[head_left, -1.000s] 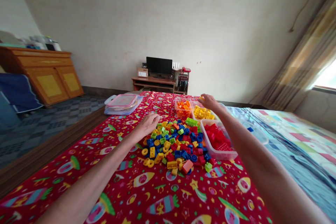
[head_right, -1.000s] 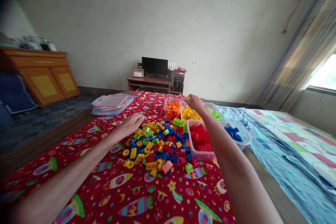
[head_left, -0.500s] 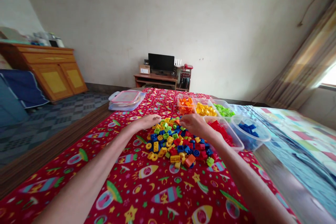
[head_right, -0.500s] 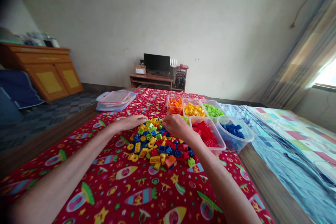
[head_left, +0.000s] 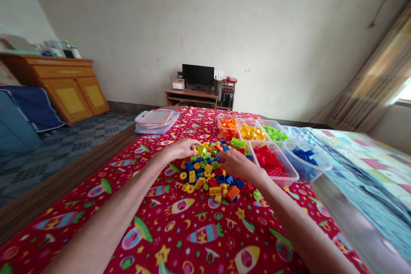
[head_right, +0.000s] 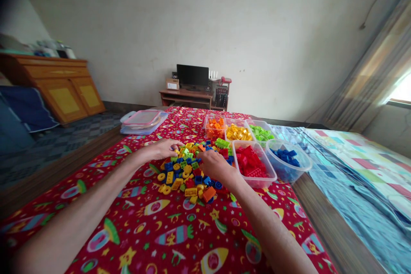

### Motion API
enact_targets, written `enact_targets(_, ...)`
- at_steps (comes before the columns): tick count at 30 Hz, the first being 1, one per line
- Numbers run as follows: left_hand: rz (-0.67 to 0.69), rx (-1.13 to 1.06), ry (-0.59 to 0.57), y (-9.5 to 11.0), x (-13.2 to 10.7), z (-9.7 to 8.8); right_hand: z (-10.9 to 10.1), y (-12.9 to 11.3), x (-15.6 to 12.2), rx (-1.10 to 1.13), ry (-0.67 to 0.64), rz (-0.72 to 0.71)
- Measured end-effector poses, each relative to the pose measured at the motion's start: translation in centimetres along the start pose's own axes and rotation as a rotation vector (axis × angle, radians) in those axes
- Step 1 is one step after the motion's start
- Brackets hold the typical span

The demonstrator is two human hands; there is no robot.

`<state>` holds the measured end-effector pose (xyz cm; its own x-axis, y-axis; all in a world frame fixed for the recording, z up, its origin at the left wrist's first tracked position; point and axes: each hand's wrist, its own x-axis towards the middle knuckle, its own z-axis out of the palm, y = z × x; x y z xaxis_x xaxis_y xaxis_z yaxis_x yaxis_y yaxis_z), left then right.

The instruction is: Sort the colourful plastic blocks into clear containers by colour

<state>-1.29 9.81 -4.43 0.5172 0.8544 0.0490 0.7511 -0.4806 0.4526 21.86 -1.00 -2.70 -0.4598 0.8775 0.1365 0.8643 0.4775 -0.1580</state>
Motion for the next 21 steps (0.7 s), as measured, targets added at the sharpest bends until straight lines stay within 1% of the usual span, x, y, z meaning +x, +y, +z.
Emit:
enact_targets(3,0.021,-0.067,-0.016,-0.2,0.0,-0.2,0.4,0.2,-0.1,-0.006,-0.041,-0.018)
enact_targets(6,0.059,-0.128,-0.027,-0.4,0.0,-0.4,0.6,0.2,-0.2,0.033,-0.013,-0.035)
enact_targets(10,0.048,-0.112,-0.006,0.1,-0.1,-0.6,0.5,0.5,-0.5,0.089,0.023,-0.017)
enact_targets(12,0.045,-0.085,0.031,0.7,-0.4,-0.8,0.6,0.8,-0.7,0.082,0.097,-0.023)
enact_targets(14,0.045,-0.039,0.079,1.5,-0.8,-1.0,0.7,1.3,-0.9,0.051,0.205,-0.043)
enact_targets(16,0.059,0.015,0.095,2.3,-1.1,-1.3,0.8,1.6,-0.8,0.034,0.278,-0.059)
enact_targets(18,0.101,0.053,0.042,2.9,-1.3,-1.4,0.7,1.4,-0.7,0.053,0.305,-0.081)
enact_targets(21,0.17,0.077,-0.057,3.8,-1.5,-1.5,0.6,0.3,-0.3,0.101,0.323,-0.116)
